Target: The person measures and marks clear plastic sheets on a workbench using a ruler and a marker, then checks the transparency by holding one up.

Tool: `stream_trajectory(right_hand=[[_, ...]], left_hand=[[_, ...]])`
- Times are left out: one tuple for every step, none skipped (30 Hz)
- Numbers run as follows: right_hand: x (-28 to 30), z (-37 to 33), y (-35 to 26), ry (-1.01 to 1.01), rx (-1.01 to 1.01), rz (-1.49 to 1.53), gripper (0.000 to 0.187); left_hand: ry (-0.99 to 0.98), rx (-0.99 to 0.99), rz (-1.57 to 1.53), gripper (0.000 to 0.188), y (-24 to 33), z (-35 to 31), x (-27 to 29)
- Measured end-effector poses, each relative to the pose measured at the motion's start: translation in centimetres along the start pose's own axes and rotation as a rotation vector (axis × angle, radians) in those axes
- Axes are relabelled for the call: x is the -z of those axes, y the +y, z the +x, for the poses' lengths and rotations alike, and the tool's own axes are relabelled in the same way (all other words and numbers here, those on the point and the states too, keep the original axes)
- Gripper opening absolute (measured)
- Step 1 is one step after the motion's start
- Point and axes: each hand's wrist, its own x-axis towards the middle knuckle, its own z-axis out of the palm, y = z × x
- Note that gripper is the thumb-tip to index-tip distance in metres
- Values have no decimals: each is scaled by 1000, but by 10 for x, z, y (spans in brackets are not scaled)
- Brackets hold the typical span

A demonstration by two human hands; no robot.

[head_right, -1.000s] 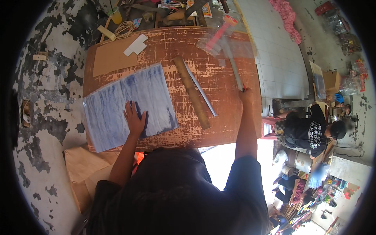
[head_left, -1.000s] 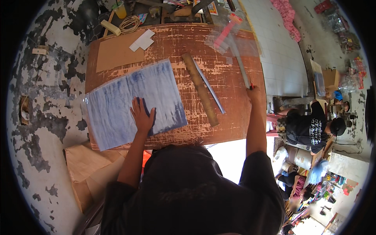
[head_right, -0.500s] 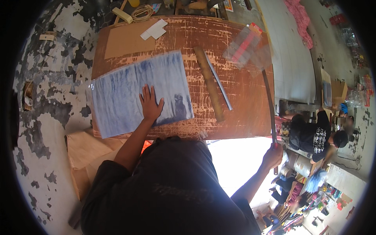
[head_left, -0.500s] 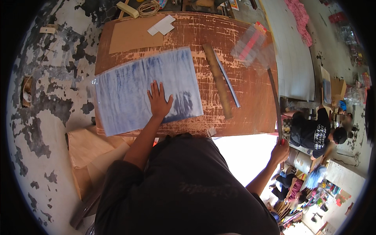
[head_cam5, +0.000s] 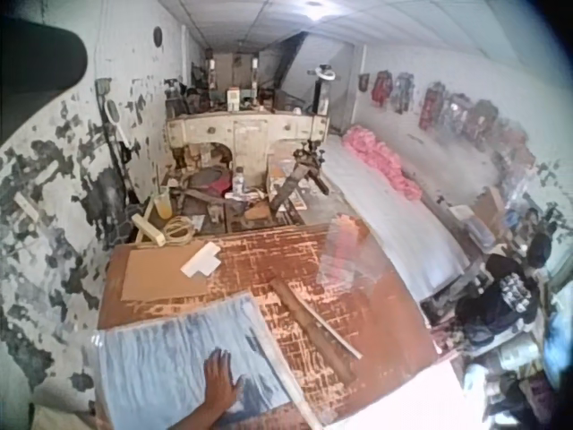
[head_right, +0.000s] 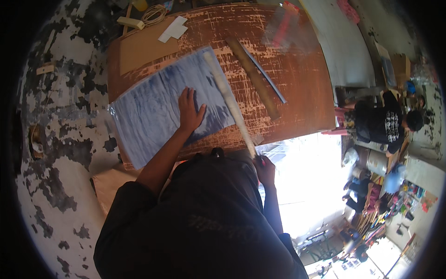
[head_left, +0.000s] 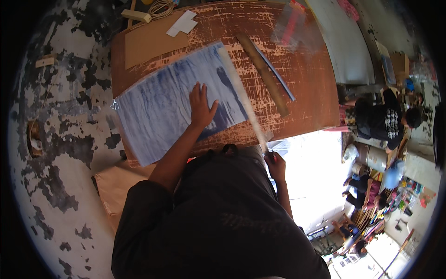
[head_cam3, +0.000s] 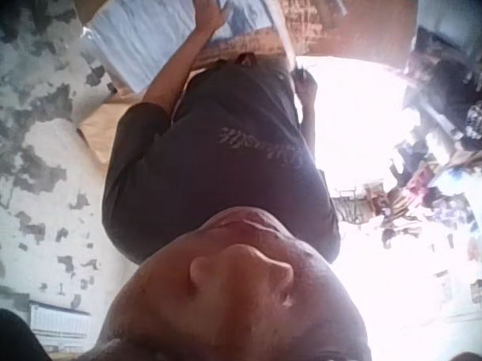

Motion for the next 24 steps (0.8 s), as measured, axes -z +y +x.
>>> stream_trajectory(right_hand=[[-14,0,2,-32,11,-42,30],[-27,-1,8,-11,44,-37,32],[-38,-2,12,14,78,-31,35],[-47,-3,17,42,111,-26,37],[-53,-3,17,40,72,-25,38],[-55,-4,17,36,31,-27,39],[-55,-5,17,31,-10,-29,40],[-55,-5,20,22,-43,-29,40],[-51,-7,18,20,-66,-31,42],[-49,-7,16,35,-61,-23,43],[-47,-7,19,49,-56,-19,43],[-46,-6,22,47,-52,35,45],[-47,-7,24,70,-45,65,39],[-47,-5,23,85,-48,103,35],[-47,-4,23,98,-48,140,32],[-49,-3,25,96,-73,140,30],[-51,-1,30,93,-94,138,29],[-52,1,35,89,-115,136,28],[-53,2,40,84,-118,135,27],[-54,4,41,77,-118,137,27],[-55,6,41,69,-118,138,27],[-54,7,43,61,-105,127,29],[-53,8,44,50,-113,116,30],[-53,9,45,39,-122,105,30]], left_hand=[[-18,-60,-14,78,5,7,-1],[-37,-117,-25,78,9,11,-1],[-66,-155,0,80,11,16,-4],[-96,-195,24,81,13,22,-7],[-129,-235,53,82,12,27,-9],[-149,-262,87,84,11,31,-12],[-168,-290,122,85,10,36,-15],[-188,-321,156,86,9,40,-17],[-208,-322,162,87,12,44,-18],[-229,-323,169,88,15,48,-19],[-248,-321,175,90,18,51,-18],[-255,-317,165,90,21,52,-19],[-261,-311,156,91,23,53,-19],[-260,-302,148,92,24,54,-20],[-257,-308,148,93,24,53,-21],[-253,-313,149,94,24,52,-21],[-247,-316,149,95,25,52,-21],[-244,-328,147,95,26,52,-22],[-240,-337,144,96,26,52,-22],[-235,-346,146,96,25,52,-22],[-241,-344,144,97,25,52,-22],[-246,-342,143,98,25,52,-22],[-252,-341,142,98,25,52,-22],[-254,-340,148,99,26,52,-21]])
